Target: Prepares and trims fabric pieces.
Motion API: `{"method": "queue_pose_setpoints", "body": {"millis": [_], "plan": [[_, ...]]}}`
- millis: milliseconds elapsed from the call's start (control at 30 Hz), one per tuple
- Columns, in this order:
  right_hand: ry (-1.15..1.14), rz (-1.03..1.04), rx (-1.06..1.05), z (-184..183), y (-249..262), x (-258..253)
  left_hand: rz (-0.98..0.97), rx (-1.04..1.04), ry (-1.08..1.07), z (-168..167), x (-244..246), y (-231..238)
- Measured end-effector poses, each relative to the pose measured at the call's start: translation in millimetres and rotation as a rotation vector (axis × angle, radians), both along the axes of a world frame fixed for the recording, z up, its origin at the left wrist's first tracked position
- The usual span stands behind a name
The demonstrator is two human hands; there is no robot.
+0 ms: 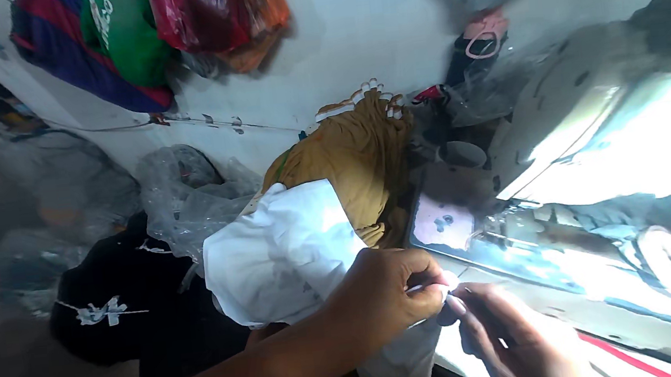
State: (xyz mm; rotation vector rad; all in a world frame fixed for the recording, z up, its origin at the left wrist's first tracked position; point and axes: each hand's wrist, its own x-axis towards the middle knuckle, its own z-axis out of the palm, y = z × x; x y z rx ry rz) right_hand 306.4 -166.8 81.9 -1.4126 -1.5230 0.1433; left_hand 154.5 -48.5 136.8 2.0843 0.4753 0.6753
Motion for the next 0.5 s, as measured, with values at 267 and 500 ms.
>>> {"method": "queue_pose_setpoints", "body": {"millis": [267, 500], "plan": [[-0.030, -0.043, -0.019, 3.1, -1.6, -5.0, 0.025, -0.091, 0.048, 1.9, 0.7, 0.0], [-0.026, -0.003, 0.022, -3.9, -0.3, 0.0, -0.009, -0.230, 0.078, 3.5, -0.2, 3.7]]}}
